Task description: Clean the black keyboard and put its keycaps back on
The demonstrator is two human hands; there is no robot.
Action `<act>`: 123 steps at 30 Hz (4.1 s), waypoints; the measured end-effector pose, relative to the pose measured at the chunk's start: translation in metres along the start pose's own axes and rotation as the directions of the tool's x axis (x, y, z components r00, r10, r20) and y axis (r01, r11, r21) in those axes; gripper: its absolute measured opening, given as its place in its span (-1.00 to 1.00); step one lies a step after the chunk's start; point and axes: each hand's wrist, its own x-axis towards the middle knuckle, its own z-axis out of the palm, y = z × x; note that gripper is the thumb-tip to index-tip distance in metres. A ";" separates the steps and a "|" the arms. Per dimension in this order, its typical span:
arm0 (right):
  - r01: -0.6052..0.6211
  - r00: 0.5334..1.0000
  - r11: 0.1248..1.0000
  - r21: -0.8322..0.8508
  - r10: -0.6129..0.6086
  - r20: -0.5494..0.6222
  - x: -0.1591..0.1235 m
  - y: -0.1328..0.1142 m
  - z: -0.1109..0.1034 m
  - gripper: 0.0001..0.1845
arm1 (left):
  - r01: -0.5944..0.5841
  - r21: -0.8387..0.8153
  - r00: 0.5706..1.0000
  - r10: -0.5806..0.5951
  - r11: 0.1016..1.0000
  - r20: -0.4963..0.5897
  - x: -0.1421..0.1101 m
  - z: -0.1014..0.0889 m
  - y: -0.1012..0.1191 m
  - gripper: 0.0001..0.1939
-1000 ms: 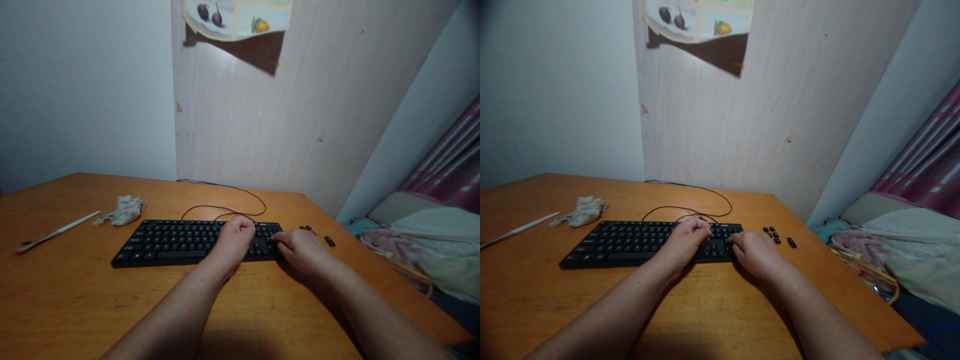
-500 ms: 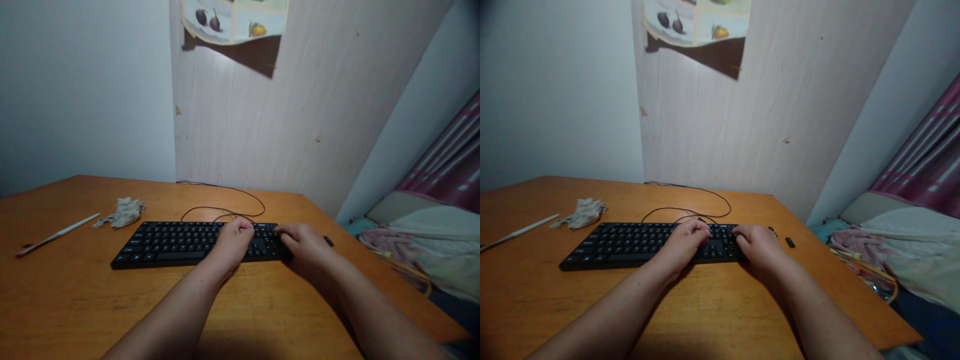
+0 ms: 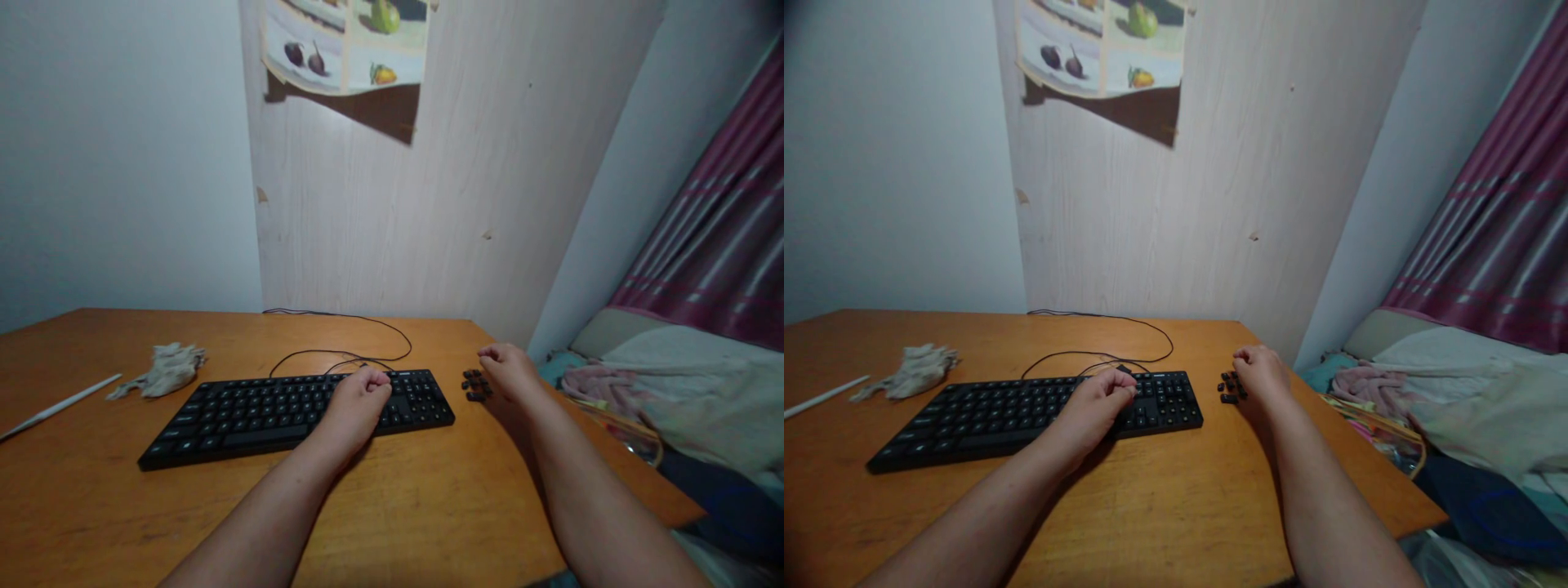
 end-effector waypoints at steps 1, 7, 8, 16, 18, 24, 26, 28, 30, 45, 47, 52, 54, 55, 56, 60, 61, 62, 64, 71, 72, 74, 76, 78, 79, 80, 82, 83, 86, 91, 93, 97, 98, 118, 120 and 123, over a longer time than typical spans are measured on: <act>-0.002 1.000 1.000 -0.018 0.003 0.004 0.000 0.001 0.003 -0.70 | 0.001 -0.001 1.000 -0.001 1.000 0.002 0.000 0.000 0.000 -0.83; 0.000 1.000 0.994 -0.105 0.002 0.020 -0.003 0.001 0.014 -0.73 | -0.011 0.014 1.000 0.010 1.000 0.015 -0.002 0.000 0.002 -0.86; 0.004 1.000 0.994 -0.113 -0.002 0.023 -0.003 0.000 0.015 -0.74 | -0.016 0.017 1.000 0.016 1.000 0.016 -0.002 0.000 0.002 -0.87; 0.019 0.989 0.969 -0.246 0.019 0.150 0.000 -0.018 0.024 -0.73 | -0.047 0.030 0.999 0.047 0.998 0.001 -0.003 0.003 0.004 -0.91; 0.014 0.985 0.963 -0.271 0.033 0.171 0.000 -0.021 0.025 -0.70 | -0.053 0.037 0.999 0.053 0.998 -0.001 -0.004 0.003 0.004 -0.92; 0.003 0.978 0.958 -0.287 0.057 0.201 0.002 -0.022 0.027 -0.69 | -0.056 0.041 0.998 0.056 0.998 -0.008 -0.004 0.004 0.005 -0.92; 0.007 0.978 0.958 -0.286 0.053 0.203 0.002 -0.022 0.029 -0.70 | -0.054 0.035 0.998 0.054 0.998 -0.008 -0.004 0.005 0.006 -0.93; 0.009 0.978 0.961 -0.277 0.050 0.202 0.002 -0.022 0.030 -0.72 | -0.049 0.029 0.999 0.050 0.998 -0.007 -0.003 0.005 0.006 -0.94; 0.008 0.979 0.964 -0.265 0.047 0.200 0.002 -0.022 0.031 -0.74 | -0.046 0.026 0.999 0.047 0.999 -0.006 -0.003 0.005 0.007 -0.94; 0.477 0.878 0.793 0.378 -0.453 -0.157 -0.036 -0.084 0.000 -0.88 | 0.000 -0.138 1.000 0.001 0.990 0.007 -0.007 0.012 0.009 -0.86; 0.537 0.836 0.713 0.451 -0.522 -0.170 -0.051 -0.102 -0.007 -0.91 | 0.068 -0.248 0.997 -0.060 0.966 0.041 -0.007 0.013 0.011 -0.84; 0.531 0.819 0.691 0.491 -0.567 -0.088 -0.074 -0.125 -0.017 -0.91 | 0.195 -0.394 0.980 -0.168 0.898 0.104 -0.009 0.011 0.015 -0.87; 0.512 0.826 0.696 0.503 -0.560 -0.065 -0.076 -0.126 -0.016 -0.91 | 0.216 -0.418 0.976 -0.185 0.882 0.114 -0.010 0.011 0.015 -0.87; 0.503 0.829 0.697 0.512 -0.556 -0.058 -0.076 -0.126 -0.016 -0.91 | 0.222 -0.428 0.975 -0.191 0.876 0.115 -0.009 0.010 0.014 -0.87; 0.494 0.832 0.696 0.521 -0.553 -0.050 -0.077 -0.126 -0.015 -0.91 | 0.227 -0.435 0.974 -0.197 0.871 0.114 -0.009 0.010 0.013 -0.86; 0.462 0.837 0.681 0.568 -0.547 -0.024 -0.079 -0.127 -0.014 -0.91 | 0.228 -0.438 0.974 -0.201 0.869 0.108 -0.009 0.009 0.011 -0.86; 0.449 0.839 0.675 0.586 -0.543 -0.017 -0.080 -0.128 -0.014 -0.90 | 0.226 -0.434 0.974 -0.198 0.872 0.110 -0.009 0.009 0.011 -0.86; 0.431 0.844 0.668 0.606 -0.536 -0.010 -0.081 -0.128 -0.013 -0.88 | 0.224 -0.429 0.975 -0.195 0.875 0.111 -0.009 0.009 0.011 -0.87; 0.390 0.854 0.655 0.647 -0.520 0.011 -0.083 -0.129 -0.012 -0.85 | 0.228 -0.418 0.974 -0.197 0.879 0.116 -0.010 0.008 0.013 -0.87; 0.304 0.841 0.609 0.732 -0.533 0.095 -0.088 -0.130 -0.012 -0.89 | 0.230 -0.410 0.972 -0.187 0.883 0.143 -0.009 0.006 0.015 -0.83; 0.275 0.838 0.591 0.758 -0.534 0.113 -0.088 -0.130 -0.012 -0.87 | 0.222 -0.409 0.974 -0.181 0.885 0.138 -0.009 0.007 0.014 -0.84; 0.228 0.833 0.569 0.790 -0.534 0.144 -0.089 -0.129 -0.009 -0.86 | 0.212 -0.402 0.976 -0.173 0.891 0.131 -0.008 0.007 0.014 -0.86; 0.212 0.836 0.577 0.788 -0.525 0.159 -0.089 -0.129 -0.007 -0.86 | 0.208 -0.388 0.977 -0.169 0.898 0.132 -0.008 0.008 0.013 -0.88; 0.227 0.843 0.600 0.767 -0.515 0.154 -0.088 -0.128 -0.006 -0.85 | 0.213 -0.370 0.975 -0.173 0.904 0.138 -0.008 0.007 0.013 -0.90; 0.247 0.844 0.608 0.754 -0.517 0.141 -0.088 -0.128 -0.007 -0.84 | 0.215 -0.360 0.975 -0.177 0.908 0.137 -0.007 0.007 0.013 -0.91; 0.271 0.841 0.611 0.743 -0.526 0.126 -0.087 -0.128 -0.009 -0.82 | 0.219 -0.351 0.974 -0.181 0.911 0.138 -0.007 0.007 0.012 -0.91; 0.317 0.829 0.606 0.729 -0.551 0.098 -0.085 -0.127 -0.013 -0.80 | 0.221 -0.338 0.973 -0.183 0.915 0.140 -0.007 0.006 0.011 -0.92; 0.334 0.821 0.602 0.726 -0.564 0.091 -0.084 -0.127 -0.015 -0.80 | 0.219 -0.335 0.973 -0.181 0.916 0.144 -0.007 0.005 0.011 -0.91; 0.356 0.812 0.609 0.708 -0.576 0.088 -0.082 -0.126 -0.019 -0.81 | 0.212 -0.324 0.973 -0.169 0.922 0.155 -0.007 0.005 0.011 -0.92; 0.361 0.815 0.648 0.671 -0.569 0.112 -0.082 -0.124 -0.019 -0.82 | 0.198 -0.292 0.978 -0.171 0.936 0.117 -0.010 0.008 0.015 -0.95; 0.365 0.812 0.662 0.655 -0.570 0.124 -0.082 -0.124 -0.019 -0.83 | 0.189 -0.294 0.980 -0.163 0.937 0.111 -0.010 0.009 0.015 -0.93; 0.365 0.809 0.681 0.635 -0.570 0.146 -0.078 -0.122 -0.021 -0.86 | 0.179 -0.320 0.981 -0.144 0.930 0.131 -0.010 0.011 0.013 -0.83; 0.359 0.813 0.687 0.631 -0.562 0.150 -0.075 -0.120 -0.022 -0.87 | 0.170 -0.324 0.982 -0.134 0.931 0.131 -0.010 0.011 0.012 -0.80; 0.454 0.742 0.784 0.423 -0.595 0.308 -0.042 -0.078 0.006 -0.90 | 0.095 -0.248 0.995 -0.098 0.964 0.002 -0.002 0.006 0.007 -0.81; 0.461 0.734 0.779 0.425 -0.604 0.311 -0.041 -0.077 0.006 -0.90 | 0.095 -0.250 0.995 -0.097 0.964 0.003 -0.002 0.006 0.008 -0.82; 0.463 0.729 0.776 0.428 -0.608 0.316 -0.042 -0.078 0.006 -0.90 | 0.094 -0.250 0.995 -0.097 0.964 0.000 -0.003 0.006 0.009 -0.83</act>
